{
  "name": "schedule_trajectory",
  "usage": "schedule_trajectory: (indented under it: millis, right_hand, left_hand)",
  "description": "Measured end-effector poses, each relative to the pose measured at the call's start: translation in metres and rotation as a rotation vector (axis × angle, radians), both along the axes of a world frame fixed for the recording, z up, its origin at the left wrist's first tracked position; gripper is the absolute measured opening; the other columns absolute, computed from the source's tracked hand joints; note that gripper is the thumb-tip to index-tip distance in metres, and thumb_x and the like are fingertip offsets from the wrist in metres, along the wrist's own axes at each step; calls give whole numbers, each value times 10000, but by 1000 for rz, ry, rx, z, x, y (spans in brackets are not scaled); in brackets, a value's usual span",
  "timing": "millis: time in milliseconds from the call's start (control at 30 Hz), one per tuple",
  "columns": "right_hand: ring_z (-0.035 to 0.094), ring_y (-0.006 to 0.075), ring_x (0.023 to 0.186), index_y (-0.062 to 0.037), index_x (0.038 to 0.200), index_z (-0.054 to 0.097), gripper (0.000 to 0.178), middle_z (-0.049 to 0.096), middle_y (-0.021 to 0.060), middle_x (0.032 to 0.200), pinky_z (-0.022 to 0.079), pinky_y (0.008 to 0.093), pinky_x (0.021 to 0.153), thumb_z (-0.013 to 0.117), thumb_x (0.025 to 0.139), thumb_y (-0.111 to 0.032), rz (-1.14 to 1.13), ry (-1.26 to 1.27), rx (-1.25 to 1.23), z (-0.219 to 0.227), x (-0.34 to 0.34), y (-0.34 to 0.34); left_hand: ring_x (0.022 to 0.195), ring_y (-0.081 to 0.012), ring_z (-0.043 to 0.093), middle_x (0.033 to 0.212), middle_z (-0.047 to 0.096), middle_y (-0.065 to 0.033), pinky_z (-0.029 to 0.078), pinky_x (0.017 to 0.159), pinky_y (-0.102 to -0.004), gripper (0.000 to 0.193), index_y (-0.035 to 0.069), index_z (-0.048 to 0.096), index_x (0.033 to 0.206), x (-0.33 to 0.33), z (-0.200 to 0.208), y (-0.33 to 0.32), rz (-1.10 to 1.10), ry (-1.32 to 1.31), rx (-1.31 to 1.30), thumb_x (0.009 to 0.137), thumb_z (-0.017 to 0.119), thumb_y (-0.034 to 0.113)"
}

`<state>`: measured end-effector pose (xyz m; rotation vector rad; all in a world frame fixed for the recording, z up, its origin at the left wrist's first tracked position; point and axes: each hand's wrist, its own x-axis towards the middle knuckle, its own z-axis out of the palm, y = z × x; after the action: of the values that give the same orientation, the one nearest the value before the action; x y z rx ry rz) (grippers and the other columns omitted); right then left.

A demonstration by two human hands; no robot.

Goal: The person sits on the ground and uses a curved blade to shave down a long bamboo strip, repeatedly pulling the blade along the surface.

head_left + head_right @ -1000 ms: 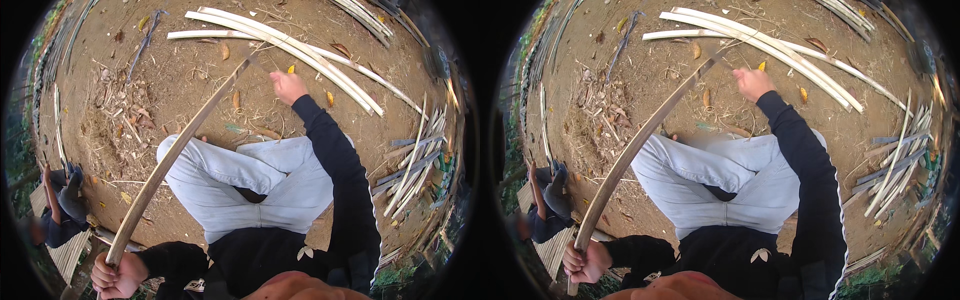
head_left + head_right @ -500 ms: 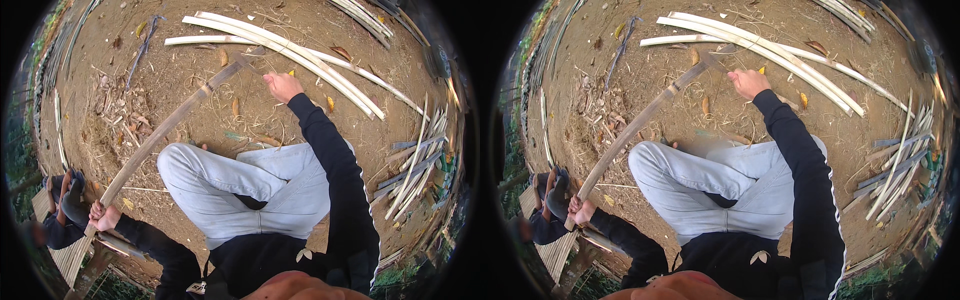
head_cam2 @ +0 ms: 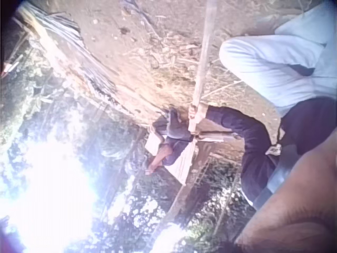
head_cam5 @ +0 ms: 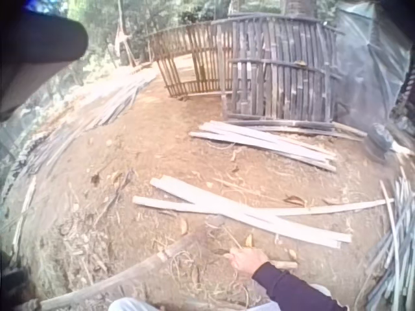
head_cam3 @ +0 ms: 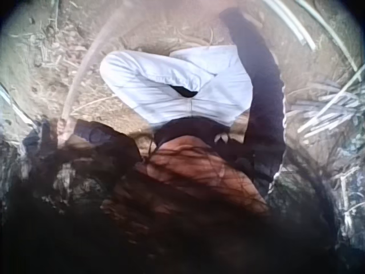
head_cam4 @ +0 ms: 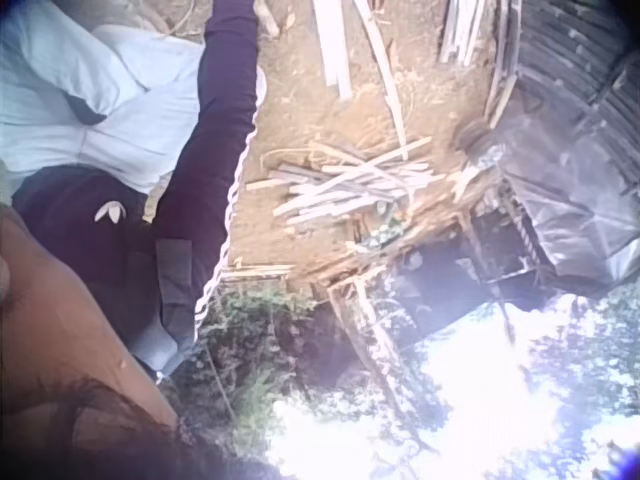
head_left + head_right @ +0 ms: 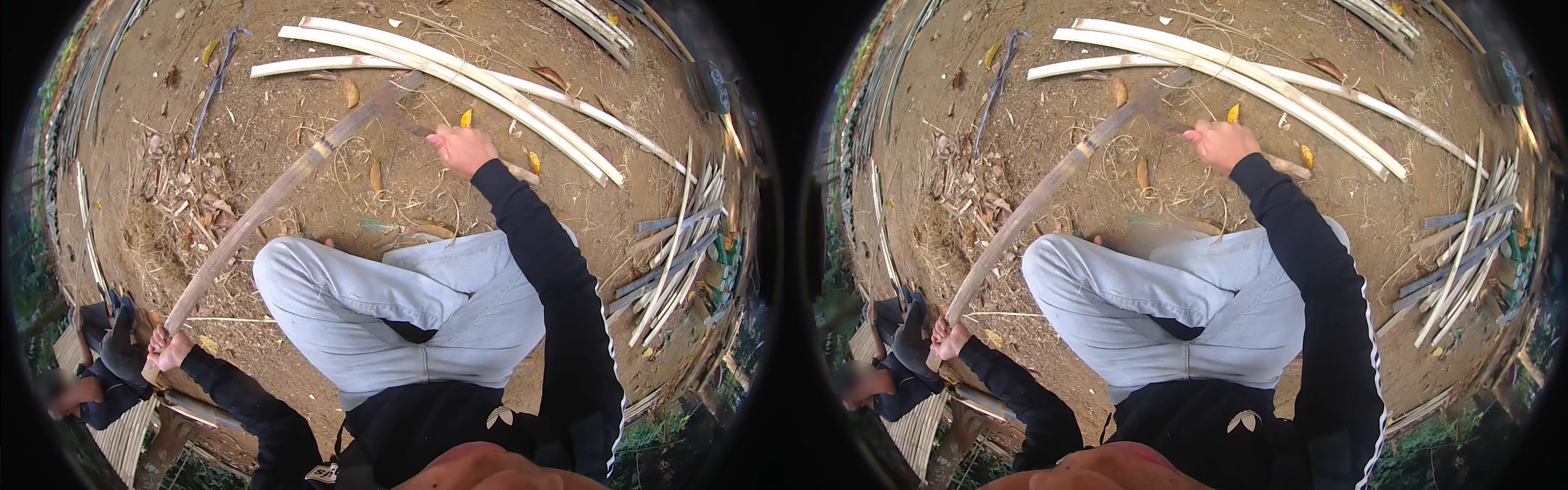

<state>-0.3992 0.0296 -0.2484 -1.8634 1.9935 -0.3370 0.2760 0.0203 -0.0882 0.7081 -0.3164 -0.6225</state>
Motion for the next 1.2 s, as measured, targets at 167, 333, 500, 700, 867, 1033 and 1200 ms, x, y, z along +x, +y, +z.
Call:
schedule_trajectory:
  millis: [167,333,500,700,867,1033,1200]
  right_hand:
    - [606,398,684,-82,825,513,469,603,181,695,472,499,578,309,971,-479,27,-84,42,15,-5,16]
    - [601,417,690,-83,848,544,461,606,192,687,474,507,602,319,970,-466,-102,-157,-6,28,34,31]
    - [607,451,753,-82,928,609,492,626,241,741,476,547,672,311,966,-470,-503,-76,-53,15,-9,27]
    - [599,449,765,-88,940,587,462,625,233,760,450,546,672,323,964,-466,-786,-75,-268,42,-48,60]
    - [599,438,778,-83,897,583,468,630,208,771,454,531,675,339,958,-478,-641,-95,-390,44,-53,67]
    - [622,412,822,-79,883,609,499,656,196,844,488,507,717,334,954,-489,-468,121,-89,35,-12,70]
    - [609,388,933,-78,979,633,477,646,195,969,480,490,816,397,930,-489,-207,152,145,12,-2,80]
  left_hand:
    - [493,-167,338,533,329,-14,309,500,-323,443,107,404,647,-5,59,0,-141,-45,-64,949,348,425]
    - [879,-276,441,824,458,-88,325,912,-453,244,50,481,817,-124,164,-42,-745,-169,-398,819,495,294]
    - [921,-300,525,915,519,-120,393,953,-538,452,61,462,931,-332,163,-71,-255,-428,-168,979,300,481]
    - [769,-205,452,841,462,-56,406,731,-376,598,102,508,932,-314,129,-54,-654,-361,-486,886,350,677]
    - [804,-178,473,848,480,-51,422,776,-382,502,95,512,933,-301,220,-14,-489,-481,-329,927,376,578]
    - [796,-188,590,882,555,-61,519,740,-376,223,54,488,987,-333,241,-30,-406,-918,-259,969,459,274]
    - [601,-141,538,701,515,-21,465,564,-289,194,90,488,941,-403,247,-38,-365,-760,-163,981,464,279]
